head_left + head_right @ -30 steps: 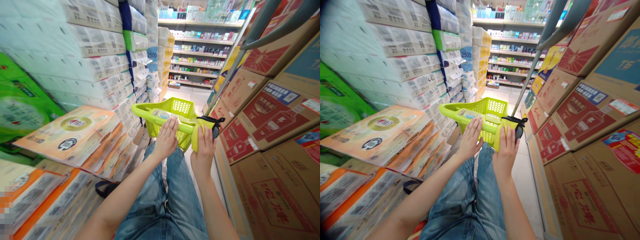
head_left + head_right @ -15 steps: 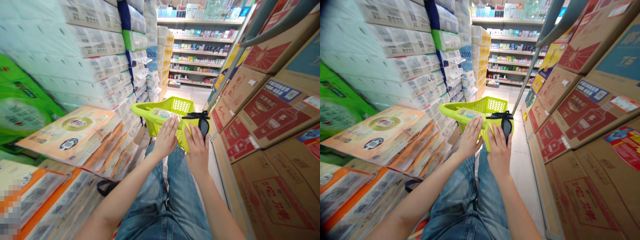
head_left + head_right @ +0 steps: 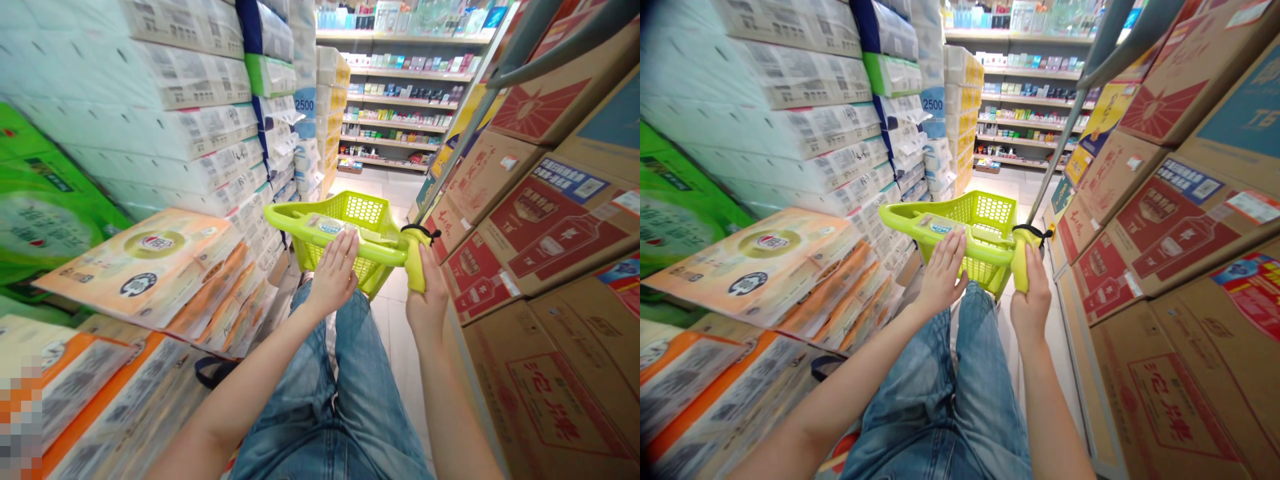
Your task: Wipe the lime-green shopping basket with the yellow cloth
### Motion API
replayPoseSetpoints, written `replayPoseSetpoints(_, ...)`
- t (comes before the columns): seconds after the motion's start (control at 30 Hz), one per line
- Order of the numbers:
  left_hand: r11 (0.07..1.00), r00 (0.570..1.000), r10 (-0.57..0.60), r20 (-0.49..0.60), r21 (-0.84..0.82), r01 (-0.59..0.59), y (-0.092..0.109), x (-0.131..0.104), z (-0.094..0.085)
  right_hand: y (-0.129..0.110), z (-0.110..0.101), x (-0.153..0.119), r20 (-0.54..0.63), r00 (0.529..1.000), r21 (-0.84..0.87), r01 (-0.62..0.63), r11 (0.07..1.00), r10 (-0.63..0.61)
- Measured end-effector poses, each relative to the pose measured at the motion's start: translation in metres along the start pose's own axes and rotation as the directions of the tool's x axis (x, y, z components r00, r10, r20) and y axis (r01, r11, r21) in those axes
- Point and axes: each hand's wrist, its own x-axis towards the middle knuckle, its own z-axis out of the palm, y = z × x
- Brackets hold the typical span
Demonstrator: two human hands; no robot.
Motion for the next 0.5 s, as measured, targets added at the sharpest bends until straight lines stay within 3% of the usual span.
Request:
replayPoseSetpoints(0.1,1.000,1.000,-0.001,0.010,0.001,0.001,0.000,0.000,-0.001,-0.019,0.010,-0.023,0.038,0.993,-0.253,0.119,0.960,-0.113)
replayPoseSetpoints(0.2,1.000,1.000,-0.006,0.022,-0.006,0.006,0.000,0.001,-0.001,-0.040,0.024,-0.026,0.158,0.973,-0.383,0.219,0.897,-0.169)
replayPoseSetpoints(0.37,1.000,0.999,-0.008,0.032,-0.022,0.009,-0.001,0.002,-0.001,-0.065,0.043,-0.004,0.283,0.941,-0.389,0.291,0.874,-0.187)
replayPoseSetpoints(0.5,1.000,1.000,0.016,0.013,-0.006,-0.016,-0.002,0.002,-0.001,-0.060,0.039,-0.011,0.282,0.934,-0.349,0.314,0.883,-0.221)
